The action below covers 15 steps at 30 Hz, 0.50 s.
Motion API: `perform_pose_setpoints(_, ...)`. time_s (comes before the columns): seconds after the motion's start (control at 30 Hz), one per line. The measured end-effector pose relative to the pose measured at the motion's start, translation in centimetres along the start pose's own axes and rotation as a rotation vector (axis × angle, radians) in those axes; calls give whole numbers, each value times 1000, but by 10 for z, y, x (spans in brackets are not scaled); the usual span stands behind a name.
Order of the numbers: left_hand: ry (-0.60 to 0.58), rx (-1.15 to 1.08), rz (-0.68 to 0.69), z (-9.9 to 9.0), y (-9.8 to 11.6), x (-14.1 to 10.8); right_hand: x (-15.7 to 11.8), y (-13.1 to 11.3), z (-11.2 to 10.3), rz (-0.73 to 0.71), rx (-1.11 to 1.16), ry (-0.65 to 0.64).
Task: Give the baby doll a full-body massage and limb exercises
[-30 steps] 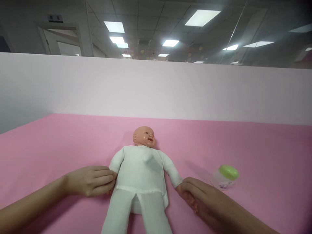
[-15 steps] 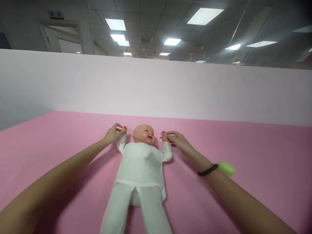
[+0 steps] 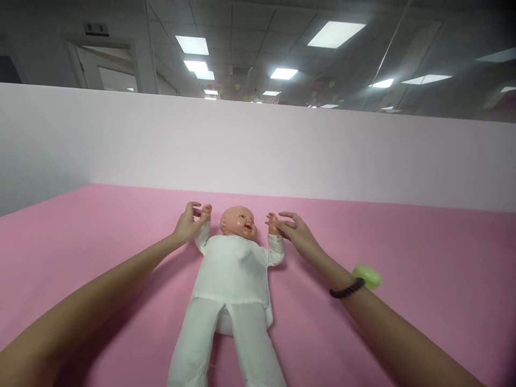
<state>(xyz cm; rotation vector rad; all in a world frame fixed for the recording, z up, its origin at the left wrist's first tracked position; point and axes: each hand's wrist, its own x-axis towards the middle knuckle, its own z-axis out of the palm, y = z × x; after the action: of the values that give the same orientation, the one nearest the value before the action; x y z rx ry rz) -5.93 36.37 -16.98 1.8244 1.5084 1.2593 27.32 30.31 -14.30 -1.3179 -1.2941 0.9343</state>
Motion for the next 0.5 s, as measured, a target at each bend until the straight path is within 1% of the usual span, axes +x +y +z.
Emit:
perform_pose_setpoints(0.03, 14, 33, 132, -7, 3, -9, -11, -8, -6, -37, -6, -21)
perform_pose_setpoints(0.1, 3, 112, 405, -24, 5, -29, -35, -20, -18, -93, -61, -57)
perform_pose_setpoints(0.17, -11, 189, 654, -40, 3, -47, -60, -24, -27, -179, -160, -107)
perform_pose_setpoints(0.2, -22, 236, 780, -48, 0, -56, -71, -23, -30, -255, -230, -135)
perform_pose_setpoints(0.27, -74, 347, 1035, -61, -5, -70, -94, -16, -33, -475, -407, -208)
perform_pose_setpoints(0.33, -192, 456, 1254, -70, -9, -81, -112, -5, -33, -686, -573, -305)
perform_pose_setpoints(0.37, -265, 500, 1330, -74, -9, -86, -120, 1, -31, -756, -647, -355)
perform_pose_setpoints(0.43, -386, 548, 1425, -78, -7, -94, -131, 10, -28, -896, -783, -424)
perform_pose_setpoints(0.5, -422, 555, 1462, -78, -4, -100, -136, 17, -25, -1078, -892, -438)
